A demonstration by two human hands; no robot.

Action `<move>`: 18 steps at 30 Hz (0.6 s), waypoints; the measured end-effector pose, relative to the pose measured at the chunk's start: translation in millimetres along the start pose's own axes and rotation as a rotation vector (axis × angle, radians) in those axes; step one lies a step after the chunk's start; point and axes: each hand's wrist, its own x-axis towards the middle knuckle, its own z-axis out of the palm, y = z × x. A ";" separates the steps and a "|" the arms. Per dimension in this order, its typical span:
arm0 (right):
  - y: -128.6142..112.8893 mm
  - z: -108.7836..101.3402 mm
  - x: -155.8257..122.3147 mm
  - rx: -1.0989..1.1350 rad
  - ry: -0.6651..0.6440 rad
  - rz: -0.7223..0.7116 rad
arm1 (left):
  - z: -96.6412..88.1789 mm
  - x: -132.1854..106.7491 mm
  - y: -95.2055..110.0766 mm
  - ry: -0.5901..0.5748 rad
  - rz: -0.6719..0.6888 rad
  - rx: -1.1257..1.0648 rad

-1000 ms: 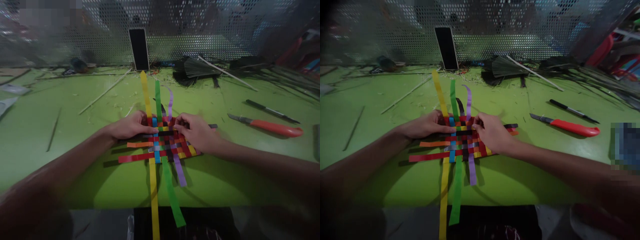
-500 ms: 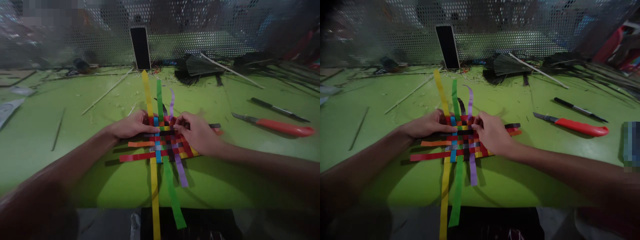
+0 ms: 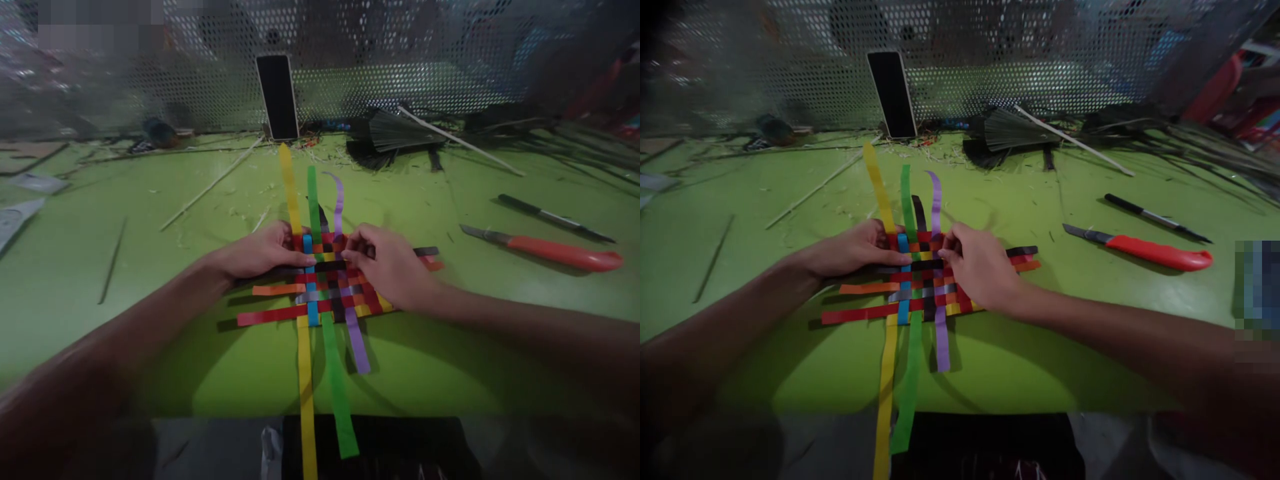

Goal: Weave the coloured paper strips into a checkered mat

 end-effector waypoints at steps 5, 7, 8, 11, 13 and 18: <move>-0.3 -10.5 2.6 -0.060 -0.080 -0.041 | -5.8 -2.9 1.7 -0.109 -0.032 0.051; 0.4 -15.4 3.9 -0.058 -0.115 -0.042 | -6.9 -2.3 3.2 -0.119 -0.040 0.069; 0.8 -17.0 4.2 -0.050 -0.131 -0.032 | -6.8 -1.3 4.2 -0.117 -0.039 0.080; 0.7 -17.1 3.1 -0.040 -0.143 0.006 | -2.7 3.9 7.9 -0.064 -0.031 0.168; -0.4 -14.1 1.2 -0.051 -0.122 -0.006 | 2.8 7.3 10.2 0.008 -0.014 0.231; -4.0 -8.4 -0.8 -0.106 -0.096 -0.026 | 16.3 8.4 11.5 0.156 -0.008 0.238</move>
